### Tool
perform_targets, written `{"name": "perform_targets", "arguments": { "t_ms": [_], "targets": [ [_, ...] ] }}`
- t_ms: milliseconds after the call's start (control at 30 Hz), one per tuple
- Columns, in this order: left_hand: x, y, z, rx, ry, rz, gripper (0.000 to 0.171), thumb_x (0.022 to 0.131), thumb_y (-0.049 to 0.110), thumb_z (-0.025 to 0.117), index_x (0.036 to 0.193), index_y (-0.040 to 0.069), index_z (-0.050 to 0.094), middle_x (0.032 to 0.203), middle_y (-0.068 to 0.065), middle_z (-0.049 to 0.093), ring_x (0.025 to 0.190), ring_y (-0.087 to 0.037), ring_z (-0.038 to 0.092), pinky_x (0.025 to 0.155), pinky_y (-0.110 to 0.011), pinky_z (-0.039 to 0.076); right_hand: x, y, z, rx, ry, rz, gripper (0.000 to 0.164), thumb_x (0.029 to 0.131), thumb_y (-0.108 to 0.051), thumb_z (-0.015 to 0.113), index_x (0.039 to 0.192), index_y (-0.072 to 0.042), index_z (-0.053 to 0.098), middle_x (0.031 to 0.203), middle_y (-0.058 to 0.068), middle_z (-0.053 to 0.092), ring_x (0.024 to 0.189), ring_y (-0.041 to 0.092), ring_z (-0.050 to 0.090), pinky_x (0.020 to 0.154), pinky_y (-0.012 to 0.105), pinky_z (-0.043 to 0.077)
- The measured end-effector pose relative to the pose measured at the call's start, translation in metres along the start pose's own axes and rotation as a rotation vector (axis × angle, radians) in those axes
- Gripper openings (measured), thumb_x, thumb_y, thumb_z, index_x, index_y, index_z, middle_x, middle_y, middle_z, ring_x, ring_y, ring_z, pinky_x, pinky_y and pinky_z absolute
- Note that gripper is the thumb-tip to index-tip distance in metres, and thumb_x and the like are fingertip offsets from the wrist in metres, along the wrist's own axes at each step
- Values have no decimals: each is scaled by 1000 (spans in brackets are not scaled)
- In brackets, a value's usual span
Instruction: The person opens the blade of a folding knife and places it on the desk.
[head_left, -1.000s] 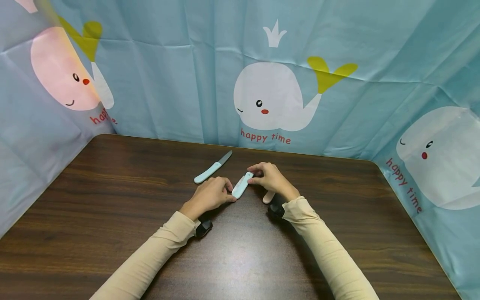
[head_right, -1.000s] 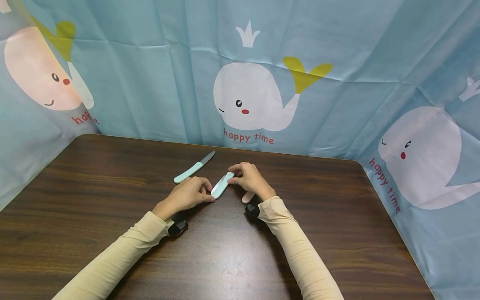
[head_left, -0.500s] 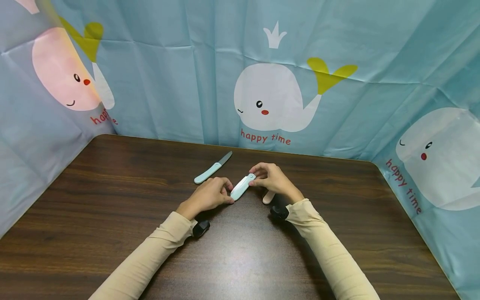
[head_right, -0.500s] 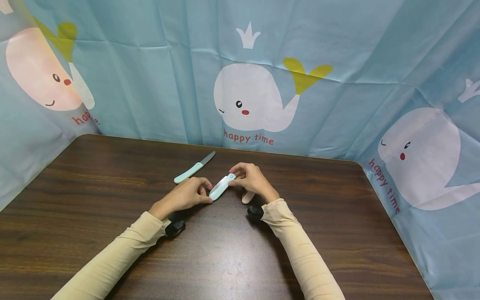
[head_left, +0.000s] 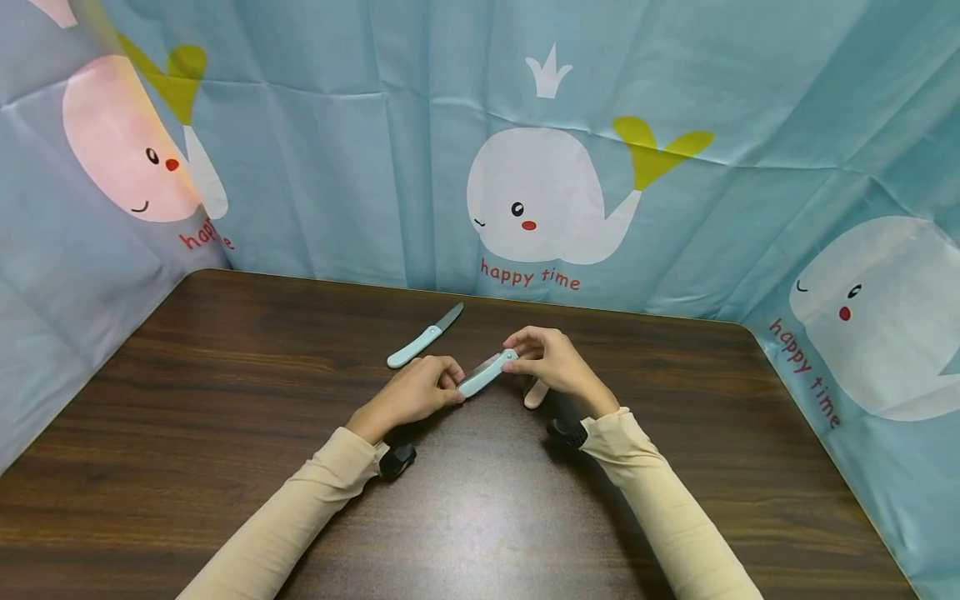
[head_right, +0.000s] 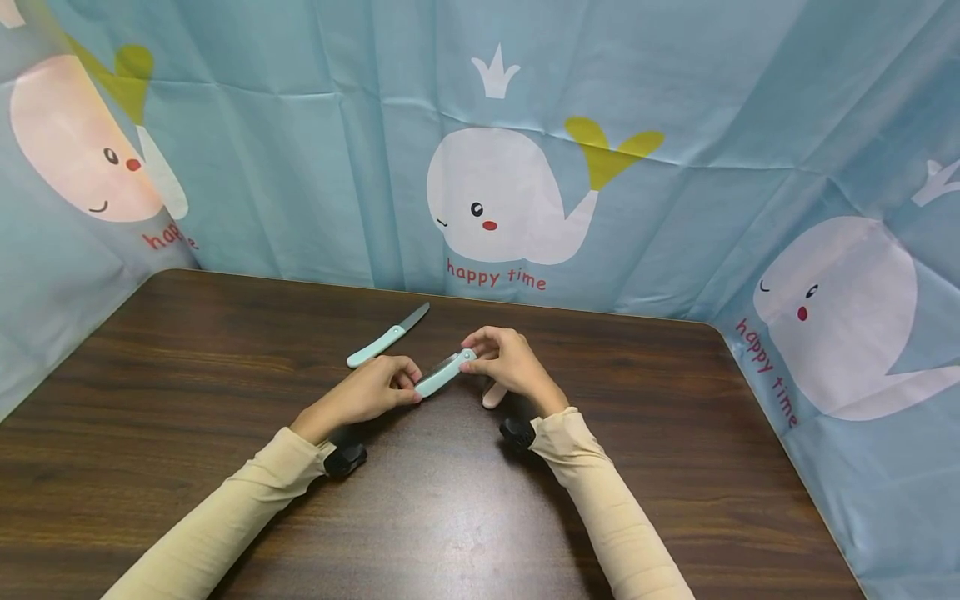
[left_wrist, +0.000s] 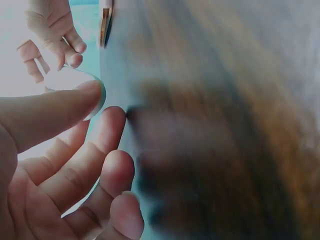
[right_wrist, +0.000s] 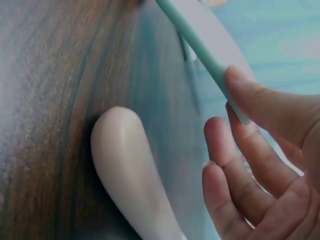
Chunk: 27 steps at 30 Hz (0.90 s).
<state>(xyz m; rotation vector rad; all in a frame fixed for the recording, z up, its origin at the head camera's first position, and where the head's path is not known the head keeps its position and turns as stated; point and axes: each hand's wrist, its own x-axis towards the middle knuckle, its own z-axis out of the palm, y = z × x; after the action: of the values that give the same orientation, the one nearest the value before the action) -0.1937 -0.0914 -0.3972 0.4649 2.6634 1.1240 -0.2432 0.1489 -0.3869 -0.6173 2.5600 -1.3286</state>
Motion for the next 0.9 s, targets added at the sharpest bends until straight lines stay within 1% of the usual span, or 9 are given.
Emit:
{"name": "perform_targets", "arguments": {
  "t_ms": [167,267,433,533,667,733,900],
  "targets": [
    [-5,4,-1,-8,5,29,15,90,9,71,101,7,61,84,-2,72,72,-10,59,68,-25,43,-10,-3,-3,-15,11,-32,33,85,-12,79,113,1,68,97,14,74,82,17,71,77,30,54],
    [-9,8,-2,-22,11,49,15,91,9,70,102,6,60,85,-3,72,70,-11,57,66,-26,43,-17,-6,-4,-30,30,-39,32,85,-14,79,112,-1,69,94,11,75,81,15,70,78,30,53],
    [-14,14,-4,-68,7,76,15,92,9,69,103,6,59,87,-4,71,67,-12,55,63,-27,43,-28,-13,-7,-31,56,-22,31,84,-16,80,112,-4,70,93,7,75,82,14,69,79,33,53],
    [-18,18,-5,-89,2,87,16,92,10,69,104,6,60,88,-4,72,67,-11,55,63,-27,44,-34,-16,-9,-23,63,-19,32,84,-16,80,112,-4,70,91,8,75,81,15,69,78,34,52],
    [-23,22,-7,-96,-5,101,17,93,11,68,107,6,60,89,-3,72,66,-11,56,62,-27,45,-43,-18,-10,-2,67,-16,31,84,-17,80,111,-4,70,90,9,75,80,15,69,75,31,52],
    [-25,24,-7,-90,-9,102,18,93,11,68,109,6,61,88,-3,71,65,-11,56,62,-27,45,-47,-19,-10,10,66,-18,31,85,-17,79,111,-4,69,90,10,74,79,16,69,73,28,52],
    [-30,28,-6,-76,-21,104,19,93,12,67,111,7,63,87,-1,70,64,-11,55,59,-25,44,-57,-20,-8,47,57,-21,27,85,-14,79,108,-4,69,85,14,75,77,28,71,68,23,51]
  ]
}}
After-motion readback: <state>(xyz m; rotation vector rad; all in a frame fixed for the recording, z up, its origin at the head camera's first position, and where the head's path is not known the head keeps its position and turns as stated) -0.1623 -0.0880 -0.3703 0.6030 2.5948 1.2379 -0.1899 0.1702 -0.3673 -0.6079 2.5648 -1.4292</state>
